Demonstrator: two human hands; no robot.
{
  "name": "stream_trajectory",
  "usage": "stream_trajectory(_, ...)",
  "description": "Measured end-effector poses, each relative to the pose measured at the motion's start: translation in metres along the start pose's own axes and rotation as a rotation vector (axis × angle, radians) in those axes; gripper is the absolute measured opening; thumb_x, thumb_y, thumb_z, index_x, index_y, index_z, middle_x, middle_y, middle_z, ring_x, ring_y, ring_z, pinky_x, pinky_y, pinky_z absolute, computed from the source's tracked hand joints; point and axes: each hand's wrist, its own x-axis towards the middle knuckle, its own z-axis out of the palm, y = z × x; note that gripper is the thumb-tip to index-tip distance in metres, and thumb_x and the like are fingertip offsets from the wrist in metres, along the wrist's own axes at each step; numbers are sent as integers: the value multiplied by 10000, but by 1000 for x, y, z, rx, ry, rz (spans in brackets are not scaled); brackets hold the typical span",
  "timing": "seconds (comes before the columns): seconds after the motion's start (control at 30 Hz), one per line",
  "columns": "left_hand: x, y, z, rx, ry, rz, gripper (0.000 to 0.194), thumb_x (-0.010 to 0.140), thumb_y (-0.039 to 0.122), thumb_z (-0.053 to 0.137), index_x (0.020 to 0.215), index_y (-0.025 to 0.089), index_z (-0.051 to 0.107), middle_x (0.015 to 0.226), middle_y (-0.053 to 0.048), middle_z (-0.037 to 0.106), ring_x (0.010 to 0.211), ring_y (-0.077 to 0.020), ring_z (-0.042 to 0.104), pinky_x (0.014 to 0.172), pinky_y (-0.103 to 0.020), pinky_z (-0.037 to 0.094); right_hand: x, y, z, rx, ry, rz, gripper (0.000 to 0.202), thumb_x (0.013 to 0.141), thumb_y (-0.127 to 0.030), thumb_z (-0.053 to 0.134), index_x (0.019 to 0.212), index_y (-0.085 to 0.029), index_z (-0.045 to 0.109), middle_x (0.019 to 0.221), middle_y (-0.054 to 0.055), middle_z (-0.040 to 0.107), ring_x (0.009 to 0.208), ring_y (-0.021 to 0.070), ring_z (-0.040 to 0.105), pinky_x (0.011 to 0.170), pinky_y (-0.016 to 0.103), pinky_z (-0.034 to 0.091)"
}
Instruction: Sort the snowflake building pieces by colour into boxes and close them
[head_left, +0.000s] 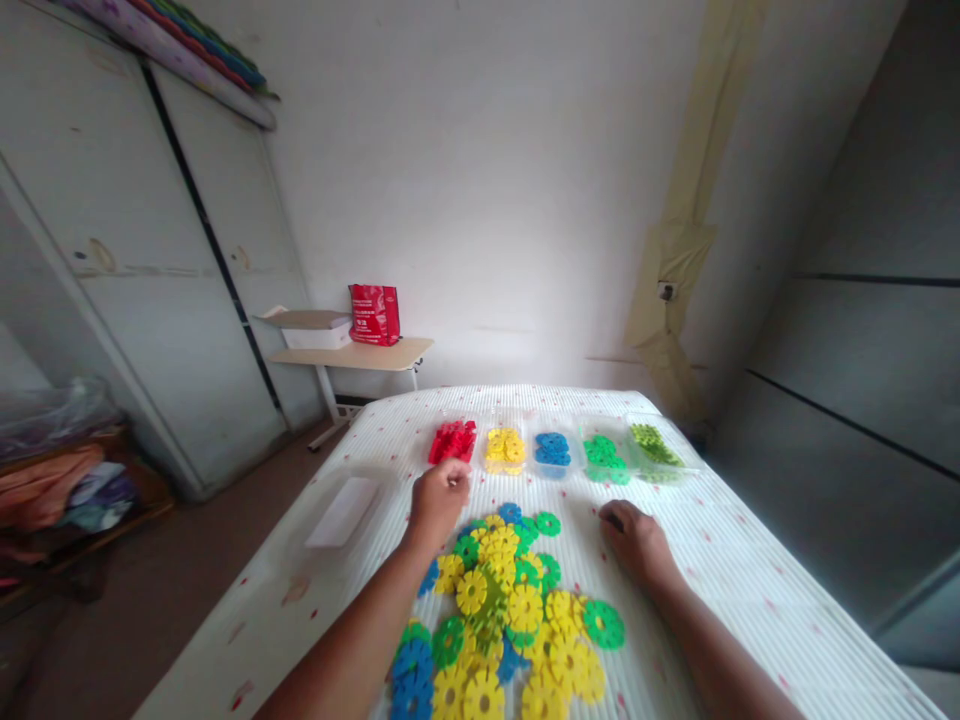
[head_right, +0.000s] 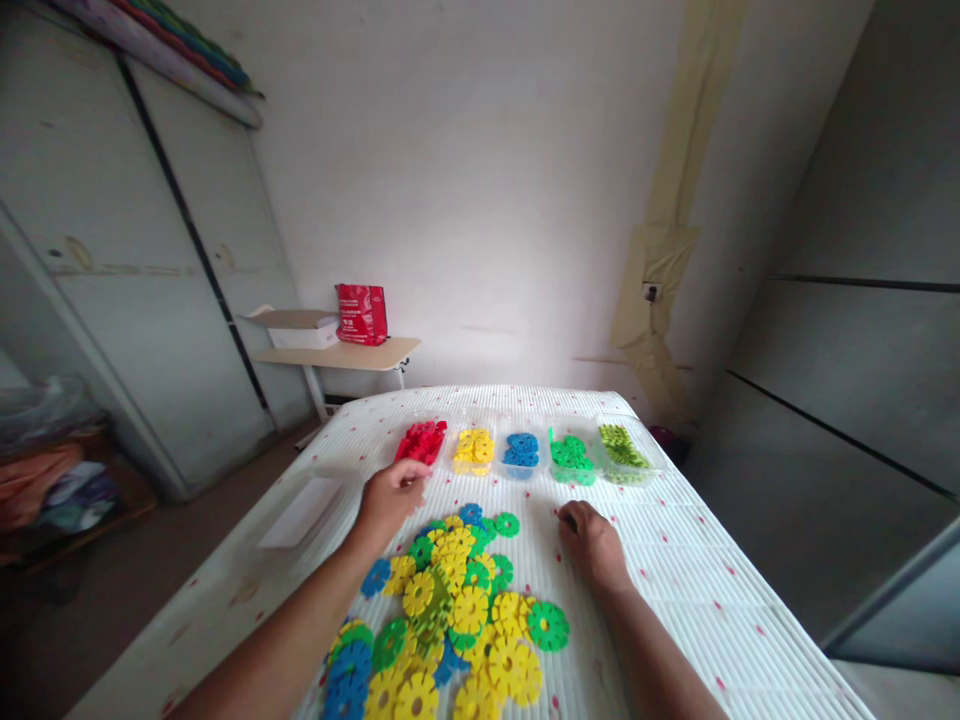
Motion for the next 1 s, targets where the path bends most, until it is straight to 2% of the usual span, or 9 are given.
stream_trajectory(0.1, -35, -24, -22, 118, 37, 29, 87, 711, 181, 546, 743, 179, 627, 748, -5, 643, 764, -168, 586, 764, -295, 458, 3, -9, 1, -9, -18, 30, 227, 743, -234, 413, 809, -203, 628, 829, 42, 653, 732, 169, 595, 672, 257, 424)
stream_trajectory(0.17, -58, -41, -35, 273, 51, 133, 146, 719, 199, 494, 772, 198, 630, 794, -14, 656, 778, -171, 596, 737, -277, 463, 5, -20, 4, 12, -54, 9, 260, 776, -250, 401, 868, -198, 638, 873, 55, 659, 761, 172, 601, 690, 258, 426)
stream_trajectory(0.3, -87, -66, -46, 354, 80, 216, 198, 741, 237, 467, 836, 199, 637, 897, -52, 652, 871, -187, 595, 791, -296, 468, 11, -49, 14, 33, -123, -67, 312, 819, -297, 402, 1021, -186, 612, 980, 71, 632, 823, 160, 603, 716, 234, 424)
stream_trajectory(0.4, -89, -75, -47, 364, 78, 203, 217, 752, 259, 462, 865, 196, 636, 920, -63, 649, 885, -192, 595, 809, -313, 472, 13, -64, 22, -84, -177, -57, 298, 789, -328, 466, 1029, -219, 605, 1004, 60, 604, 759, 150, 602, 632, 227, 407)
stream_trajectory(0.5, -85, -77, -45, 367, 75, 187, 222, 756, 270, 453, 857, 191, 634, 903, -63, 650, 866, -191, 603, 803, -311, 479, 13, -66, 26, -129, -204, -55, 211, 745, -310, 508, 892, -210, 622, 912, 41, 600, 684, 133, 573, 576, 220, 369)
stream_trajectory(0.6, -84, -77, -44, 367, 82, 199, 213, 750, 281, 468, 840, 194, 640, 890, -59, 653, 862, -192, 605, 799, -306, 482, 12, -61, 22, -5, -179, -24, 110, 689, -264, 537, 754, -186, 577, 748, 5, 584, 663, 129, 536, 570, 216, 355)
stream_trajectory(0.73, -88, -76, -41, 393, 48, 262, 195, 762, 252, 465, 844, 202, 635, 927, -64, 642, 909, -188, 587, 838, -299, 463, 9, -49, 6, 288, -178, 141, 59, 657, -237, 520, 652, -189, 486, 560, -47, 498, 542, 106, 477, 503, 214, 344)
stream_trajectory(0.9, -88, -75, -40, 399, 45, 275, 188, 760, 226, 458, 828, 200, 632, 899, -59, 641, 889, -180, 588, 818, -285, 468, -8, -37, -26, 729, -468, 219, 200, 624, -299, 591, 733, -194, 460, 562, -78, 471, 434, 63, 416, 426, 188, 327)
stream_trajectory(1.0, -87, -76, -40, 385, 51, 272, 188, 754, 233, 461, 806, 201, 639, 875, -55, 648, 867, -179, 596, 799, -279, 475, -29, -38, -43, 782, -631, 166, 240, 601, -289, 637, 755, -187, 484, 581, -68, 483, 457, 58, 414, 435, 179, 330)
